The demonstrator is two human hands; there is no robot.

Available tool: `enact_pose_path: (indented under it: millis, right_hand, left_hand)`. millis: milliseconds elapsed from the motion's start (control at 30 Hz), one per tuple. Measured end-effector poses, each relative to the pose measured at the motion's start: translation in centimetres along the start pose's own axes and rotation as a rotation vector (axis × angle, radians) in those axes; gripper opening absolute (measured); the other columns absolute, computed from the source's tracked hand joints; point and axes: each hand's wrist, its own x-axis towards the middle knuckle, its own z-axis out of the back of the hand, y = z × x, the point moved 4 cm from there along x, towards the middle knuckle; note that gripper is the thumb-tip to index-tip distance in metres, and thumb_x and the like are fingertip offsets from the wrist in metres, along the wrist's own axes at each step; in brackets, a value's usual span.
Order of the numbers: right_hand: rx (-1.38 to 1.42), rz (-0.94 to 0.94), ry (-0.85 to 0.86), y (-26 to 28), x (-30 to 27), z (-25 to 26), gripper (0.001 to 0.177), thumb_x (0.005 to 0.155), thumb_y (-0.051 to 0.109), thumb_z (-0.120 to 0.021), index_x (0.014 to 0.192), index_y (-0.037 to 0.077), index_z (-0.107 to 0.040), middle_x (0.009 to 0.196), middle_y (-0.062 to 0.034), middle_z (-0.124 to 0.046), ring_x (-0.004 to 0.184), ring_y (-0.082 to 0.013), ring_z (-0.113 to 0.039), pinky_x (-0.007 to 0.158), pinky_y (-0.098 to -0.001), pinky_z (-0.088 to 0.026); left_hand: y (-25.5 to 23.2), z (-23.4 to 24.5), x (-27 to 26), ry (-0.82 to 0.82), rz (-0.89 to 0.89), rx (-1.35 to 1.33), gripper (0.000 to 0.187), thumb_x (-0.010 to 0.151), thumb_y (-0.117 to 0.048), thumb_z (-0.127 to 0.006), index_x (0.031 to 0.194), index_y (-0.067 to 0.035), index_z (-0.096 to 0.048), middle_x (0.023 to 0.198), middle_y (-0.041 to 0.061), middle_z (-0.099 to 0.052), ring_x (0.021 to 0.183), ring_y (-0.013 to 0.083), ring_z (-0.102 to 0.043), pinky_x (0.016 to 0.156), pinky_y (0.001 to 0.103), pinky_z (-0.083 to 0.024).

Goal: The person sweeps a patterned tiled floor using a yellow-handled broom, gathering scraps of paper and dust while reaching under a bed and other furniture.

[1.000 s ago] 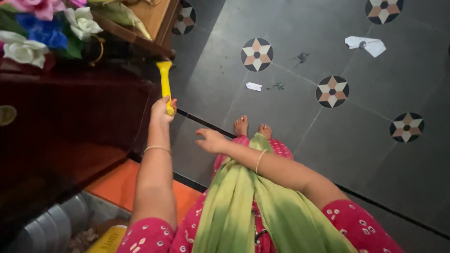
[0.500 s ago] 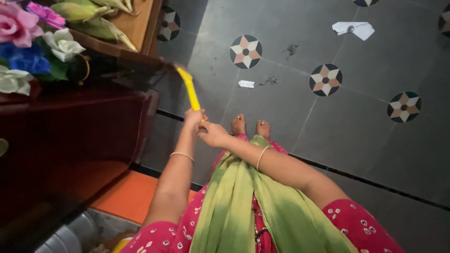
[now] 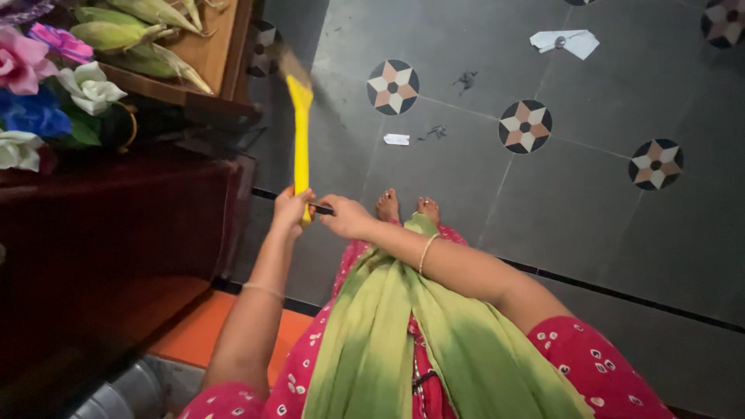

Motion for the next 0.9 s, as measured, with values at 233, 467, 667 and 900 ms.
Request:
enact_pose_path:
  millis: [233,467,667,900]
  right_hand:
    - [-0.016,0.057,-0.041,-0.3,0.8,0.1,0.047,0.087,0.031,-0.07,0.128,0.009,-0.065,0.118,-0.0202,-0.072,0.111,-0.0373,-0.069,0.095,-0.0443,-0.055]
    - [-0.049,0.052,-0.129,-3.0,0.2,0.3,0.04,0.087,0.027,-0.066,0.122,0.008,-0.071,0.12,-0.0201,-0.071,0.112,-0.0384,-0.067,0.096,-0.0464,-0.052]
    - [0.051,0.01,-0.236,-2.3,-0.7,5.1,0.043,0.087,0.027,-0.065,0.126,0.008,-0.067,0.122,-0.0177,-0.07,0.112,-0.0357,-0.069,0.099,-0.0432,-0.053]
    - [0.068,-0.031,-0.238,0.1,-3.4,6.1,0.043,0.088,0.029,-0.065,0.129,0.016,-0.065,0.13,-0.0146,-0.067,0.121,-0.0361,-0.062,0.1,-0.0515,-0.043]
  left_hand:
    - [7.1,-1.1,1.1,-0.059,0.212,-0.178,0.02,0.098,-0.011,-0.062,0.114,0.0,-0.065,0.084,0.01,-0.068,0.064,0.0238,-0.066,0.05,0.04,-0.056]
    - [9.6,-8.3,2.8,0.164,0.274,-0.445,0.029,0.102,-0.036,-0.052,0.116,-0.012,-0.062,0.092,0.005,-0.07,0.075,0.0224,-0.071,0.063,0.039,-0.059]
    - [5.1,-12.0,6.5,0.118,0.116,-0.04,0.017,0.099,-0.019,-0.057,0.104,-0.003,-0.063,0.084,0.008,-0.068,0.067,0.022,-0.067,0.055,0.039,-0.056]
    - [0.7,-7.9,5.7,0.117,0.037,-0.048,0.015,0.094,-0.008,-0.064,0.107,-0.002,-0.06,0.078,0.009,-0.064,0.057,0.0182,-0.06,0.048,0.034,-0.049]
